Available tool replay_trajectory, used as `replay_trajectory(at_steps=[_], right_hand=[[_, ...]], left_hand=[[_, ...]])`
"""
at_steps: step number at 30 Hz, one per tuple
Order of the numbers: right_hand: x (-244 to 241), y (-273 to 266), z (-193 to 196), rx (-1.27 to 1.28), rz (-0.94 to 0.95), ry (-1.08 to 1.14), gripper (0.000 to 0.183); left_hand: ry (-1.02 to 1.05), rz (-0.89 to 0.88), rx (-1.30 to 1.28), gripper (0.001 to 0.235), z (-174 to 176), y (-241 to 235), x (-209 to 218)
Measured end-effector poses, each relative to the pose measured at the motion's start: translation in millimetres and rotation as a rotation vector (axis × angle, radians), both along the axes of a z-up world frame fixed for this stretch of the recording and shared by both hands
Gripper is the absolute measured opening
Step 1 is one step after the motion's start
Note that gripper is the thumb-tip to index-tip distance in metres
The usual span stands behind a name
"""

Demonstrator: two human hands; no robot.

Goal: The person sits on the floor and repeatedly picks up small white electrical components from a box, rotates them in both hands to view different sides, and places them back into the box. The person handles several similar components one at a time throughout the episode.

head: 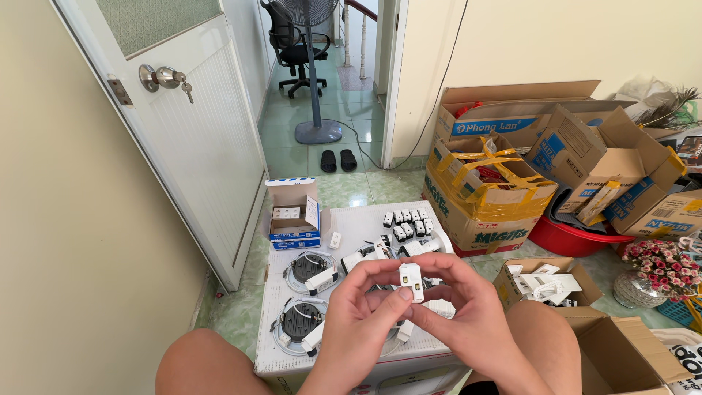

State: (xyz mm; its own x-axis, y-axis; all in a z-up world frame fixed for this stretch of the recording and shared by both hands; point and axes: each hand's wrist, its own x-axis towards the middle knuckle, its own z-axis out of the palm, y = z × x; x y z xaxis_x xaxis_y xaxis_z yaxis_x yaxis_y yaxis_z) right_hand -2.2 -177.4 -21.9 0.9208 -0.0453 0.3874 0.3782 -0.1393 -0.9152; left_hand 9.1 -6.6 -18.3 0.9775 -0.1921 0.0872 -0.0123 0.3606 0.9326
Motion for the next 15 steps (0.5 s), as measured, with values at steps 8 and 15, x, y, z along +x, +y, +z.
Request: replay_trajectory(at_steps=[8,15], right_hand=[[-1,3,1,-0.079,-0.080,-0.031,0.049],[1,2,-1,-0.063,-0.081,-0.059,0.053]], left_hand=[[-0.120,0.094,0.182,0.047,15,-3,-5],[0.006,0.026,0.024,0.044,2,-3,2]])
